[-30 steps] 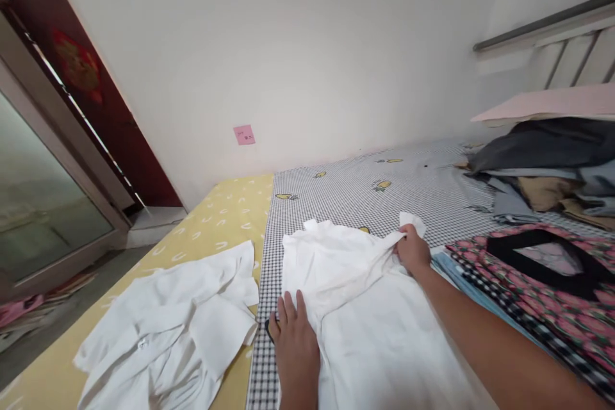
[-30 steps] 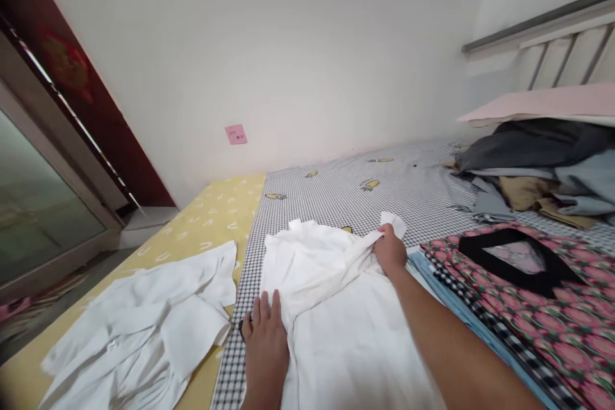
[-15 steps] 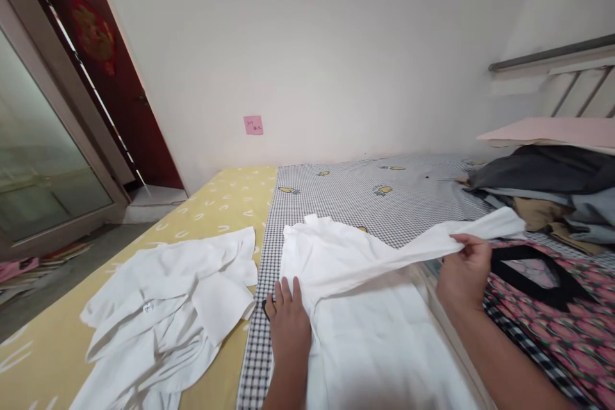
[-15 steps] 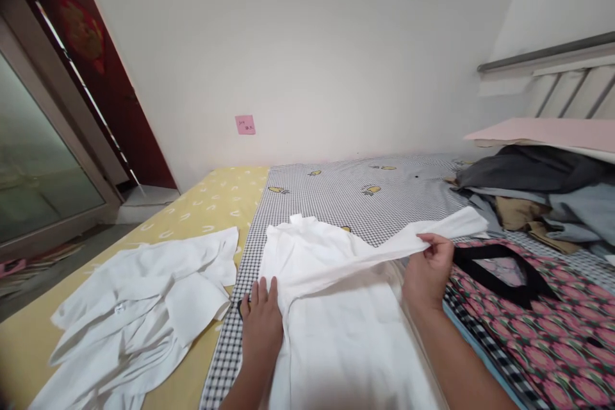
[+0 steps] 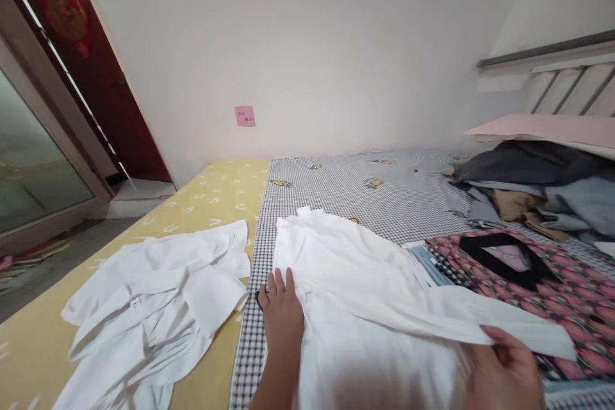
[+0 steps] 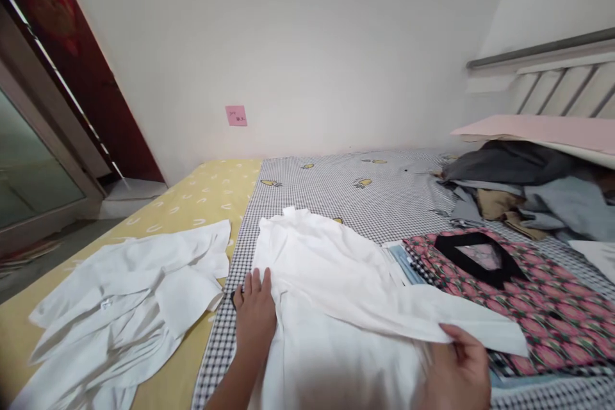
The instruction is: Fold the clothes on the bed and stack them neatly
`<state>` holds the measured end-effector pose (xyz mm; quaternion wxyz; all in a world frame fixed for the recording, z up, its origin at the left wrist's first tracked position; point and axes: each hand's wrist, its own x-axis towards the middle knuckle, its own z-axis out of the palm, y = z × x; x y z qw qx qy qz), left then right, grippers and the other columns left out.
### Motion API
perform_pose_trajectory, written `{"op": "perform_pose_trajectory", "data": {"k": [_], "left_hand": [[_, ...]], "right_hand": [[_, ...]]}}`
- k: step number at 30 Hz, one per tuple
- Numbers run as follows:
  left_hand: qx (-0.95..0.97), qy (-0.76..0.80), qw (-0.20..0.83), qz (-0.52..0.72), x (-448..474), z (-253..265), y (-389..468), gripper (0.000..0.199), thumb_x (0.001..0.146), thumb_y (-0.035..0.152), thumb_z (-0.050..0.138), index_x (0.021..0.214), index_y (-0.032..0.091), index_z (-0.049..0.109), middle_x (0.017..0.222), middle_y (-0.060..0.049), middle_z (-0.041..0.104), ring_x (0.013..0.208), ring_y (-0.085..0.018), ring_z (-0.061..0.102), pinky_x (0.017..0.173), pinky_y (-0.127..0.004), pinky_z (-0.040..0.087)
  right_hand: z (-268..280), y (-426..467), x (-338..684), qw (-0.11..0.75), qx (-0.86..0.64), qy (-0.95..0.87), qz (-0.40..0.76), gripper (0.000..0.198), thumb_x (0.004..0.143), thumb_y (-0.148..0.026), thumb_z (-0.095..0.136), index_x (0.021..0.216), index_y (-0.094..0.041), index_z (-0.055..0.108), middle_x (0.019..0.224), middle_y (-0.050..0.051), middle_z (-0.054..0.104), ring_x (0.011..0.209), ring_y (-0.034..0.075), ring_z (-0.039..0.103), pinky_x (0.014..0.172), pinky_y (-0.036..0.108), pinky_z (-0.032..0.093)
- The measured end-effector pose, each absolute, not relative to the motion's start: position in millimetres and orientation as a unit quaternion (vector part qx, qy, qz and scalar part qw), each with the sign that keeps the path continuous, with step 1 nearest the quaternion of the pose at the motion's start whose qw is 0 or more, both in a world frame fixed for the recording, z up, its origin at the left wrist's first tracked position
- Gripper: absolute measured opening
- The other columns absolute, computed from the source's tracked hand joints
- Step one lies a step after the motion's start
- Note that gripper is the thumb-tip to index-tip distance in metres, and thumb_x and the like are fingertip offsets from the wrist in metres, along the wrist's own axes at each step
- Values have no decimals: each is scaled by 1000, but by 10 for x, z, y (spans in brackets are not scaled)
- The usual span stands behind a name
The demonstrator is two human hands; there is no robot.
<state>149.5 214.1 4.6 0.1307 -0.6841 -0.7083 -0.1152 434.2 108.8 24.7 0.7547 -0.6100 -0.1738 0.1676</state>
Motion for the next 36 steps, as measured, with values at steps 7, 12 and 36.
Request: {"op": "perform_pose_trajectory", "data": {"k": [7,12,36], "left_hand": [[-691,-702,142,-100,1471,33,2161,64,92,4,34,154,20,43,160,-16,44,148,-36,39,119,-58,34],[-689,-706,132,-94,1494,122,2143,63,93,4,33,153,20,43,160,-15,44,149,-35,39,119,-57,34],[-691,-702,146,-91,1502,186,2118,60,95,7,31,152,19,46,157,-16,49,146,-34,43,117,-56,36]], "right_hand": [[405,1058,4283,688,-655,-313,16,21,75,-42,65,85,-24,61,96,4,60,98,26,57,96,45,43],[648,1434,3843,384,-677,-628,-8,27,83,-18,43,84,-28,68,115,7,70,126,34,52,111,65,26],[468,1533,3805,399,-729,-412,374,38,77,-62,61,71,-25,54,54,-6,57,37,12,47,46,28,35]]}}
